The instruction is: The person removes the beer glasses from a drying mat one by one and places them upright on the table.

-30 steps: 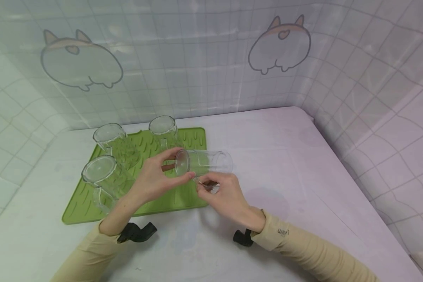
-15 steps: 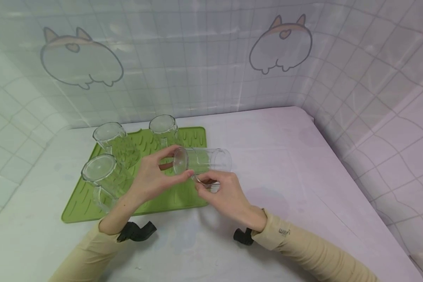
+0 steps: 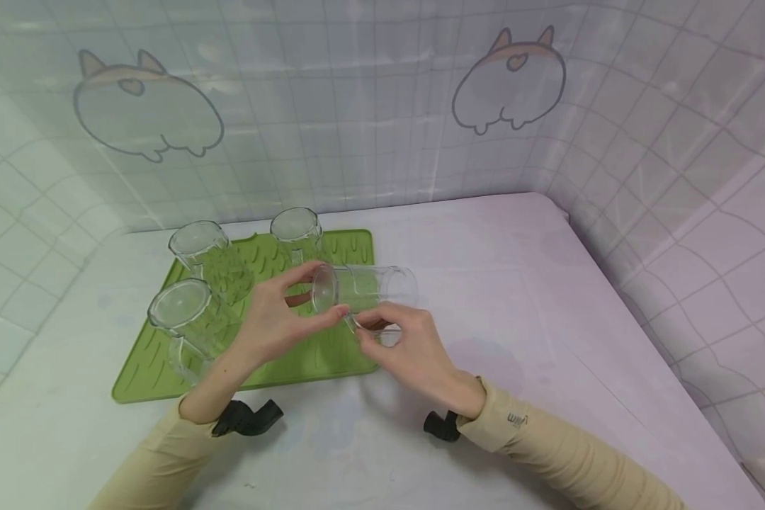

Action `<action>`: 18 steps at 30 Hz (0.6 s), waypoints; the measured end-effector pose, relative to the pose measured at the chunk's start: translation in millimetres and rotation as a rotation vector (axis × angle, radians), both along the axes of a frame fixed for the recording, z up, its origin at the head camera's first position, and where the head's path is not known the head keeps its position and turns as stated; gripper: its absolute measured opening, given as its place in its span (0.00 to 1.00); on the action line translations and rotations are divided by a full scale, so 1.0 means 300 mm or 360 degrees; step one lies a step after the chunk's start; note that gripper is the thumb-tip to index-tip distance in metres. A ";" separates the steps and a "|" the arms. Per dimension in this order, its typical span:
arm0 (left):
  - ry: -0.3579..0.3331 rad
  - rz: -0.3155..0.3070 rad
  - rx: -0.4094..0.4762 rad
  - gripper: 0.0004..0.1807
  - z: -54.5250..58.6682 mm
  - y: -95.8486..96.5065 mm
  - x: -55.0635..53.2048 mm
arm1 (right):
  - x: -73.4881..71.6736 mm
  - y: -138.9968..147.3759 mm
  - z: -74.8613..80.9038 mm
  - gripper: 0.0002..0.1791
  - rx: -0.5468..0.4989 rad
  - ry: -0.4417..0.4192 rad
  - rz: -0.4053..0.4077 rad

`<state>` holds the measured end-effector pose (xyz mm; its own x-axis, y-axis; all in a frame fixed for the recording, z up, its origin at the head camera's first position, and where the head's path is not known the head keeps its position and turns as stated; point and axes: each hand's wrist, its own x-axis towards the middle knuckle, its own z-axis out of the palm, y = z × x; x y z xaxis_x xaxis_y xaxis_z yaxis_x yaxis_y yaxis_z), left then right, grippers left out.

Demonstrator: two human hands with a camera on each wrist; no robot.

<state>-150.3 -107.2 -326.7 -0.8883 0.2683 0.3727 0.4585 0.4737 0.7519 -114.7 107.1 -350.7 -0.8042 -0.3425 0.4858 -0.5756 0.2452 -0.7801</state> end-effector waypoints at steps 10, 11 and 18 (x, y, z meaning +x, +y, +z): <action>0.0014 0.0058 0.0006 0.36 0.007 -0.009 -0.003 | -0.008 0.006 0.004 0.08 -0.0017 0.0064 -0.0002; 0.0014 0.0062 0.0010 0.36 0.007 -0.010 -0.004 | -0.010 0.007 0.005 0.08 -0.0014 0.0071 -0.0009; -0.0008 0.0088 0.0061 0.34 0.013 -0.017 -0.007 | -0.010 0.010 0.024 0.09 0.0011 0.0076 -0.0041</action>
